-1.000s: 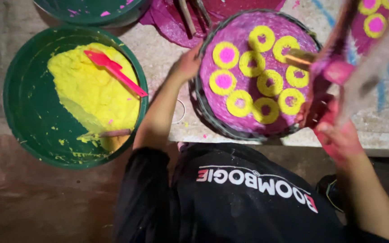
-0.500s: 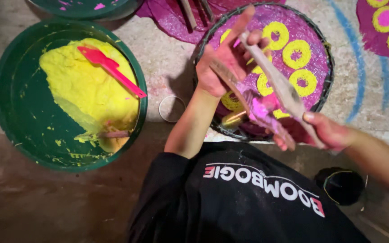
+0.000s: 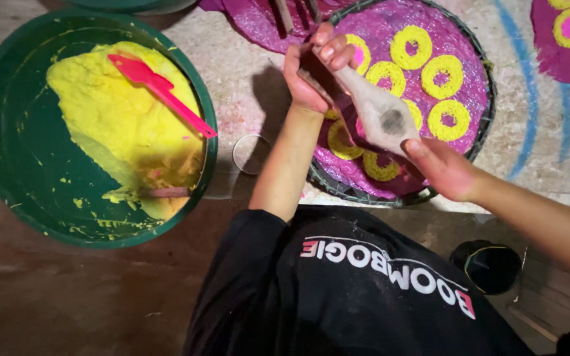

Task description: The person uses a plunger tool to scoop yellow paste and press it into circular molds on a purple surface, creating yellow rings. They repeat this process to form multiple decorative circles and then transfer the finished pieces onto a drying rack.

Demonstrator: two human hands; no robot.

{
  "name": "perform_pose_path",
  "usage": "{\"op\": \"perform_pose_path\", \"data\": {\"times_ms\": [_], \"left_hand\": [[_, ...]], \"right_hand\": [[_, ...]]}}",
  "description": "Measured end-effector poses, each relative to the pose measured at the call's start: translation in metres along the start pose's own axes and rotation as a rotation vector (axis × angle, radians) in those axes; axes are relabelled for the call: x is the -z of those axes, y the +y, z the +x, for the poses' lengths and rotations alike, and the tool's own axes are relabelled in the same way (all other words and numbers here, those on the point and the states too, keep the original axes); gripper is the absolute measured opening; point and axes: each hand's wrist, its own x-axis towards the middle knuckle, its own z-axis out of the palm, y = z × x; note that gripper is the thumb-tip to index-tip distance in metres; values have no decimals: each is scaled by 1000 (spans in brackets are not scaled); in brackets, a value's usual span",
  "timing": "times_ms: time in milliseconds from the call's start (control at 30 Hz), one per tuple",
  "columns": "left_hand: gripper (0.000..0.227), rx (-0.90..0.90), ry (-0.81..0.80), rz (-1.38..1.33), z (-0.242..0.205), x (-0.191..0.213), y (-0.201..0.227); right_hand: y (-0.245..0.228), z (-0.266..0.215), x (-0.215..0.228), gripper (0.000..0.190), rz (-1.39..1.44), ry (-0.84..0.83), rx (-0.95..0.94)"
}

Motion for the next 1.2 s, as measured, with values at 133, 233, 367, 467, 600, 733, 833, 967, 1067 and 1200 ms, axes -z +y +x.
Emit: {"op": "perform_pose_path", "data": {"times_ms": [133,233,367,467,600,733,833,967,1067,1200], "left_hand": [[17,-51,83,34,-2,-5,-10],[18,-98,137,12,2,-12,-18],[34,18,32,184,17,-30,-2],[52,58,171,551,13,-51,12],[65,58,551,1544,-30,-69,14],[63,-267,753,2306,-138,-58,-6],[90,-193,886,2042,-204,-23,-37],[100,64,1006,1866,-242,6,-69],[99,61,1000,1616,-249,8,-89],[97,13,1051,1613,-241,13,-80]], "right_hand": [[2,-1,9,75,37,-21,-114],[13,2,15,73,-31,26,-101],[39,19,5,72,-116,100,102],[58,25,-10,76,422,-195,393],[77,-2,-26,81,631,-147,452],[84,-24,-29,82,731,-65,456],[90,-33,-30,77,793,-13,538],[93,-28,-23,74,901,-64,652],[97,-26,-13,80,871,-69,713],[97,-25,-3,77,823,-144,749]]}}
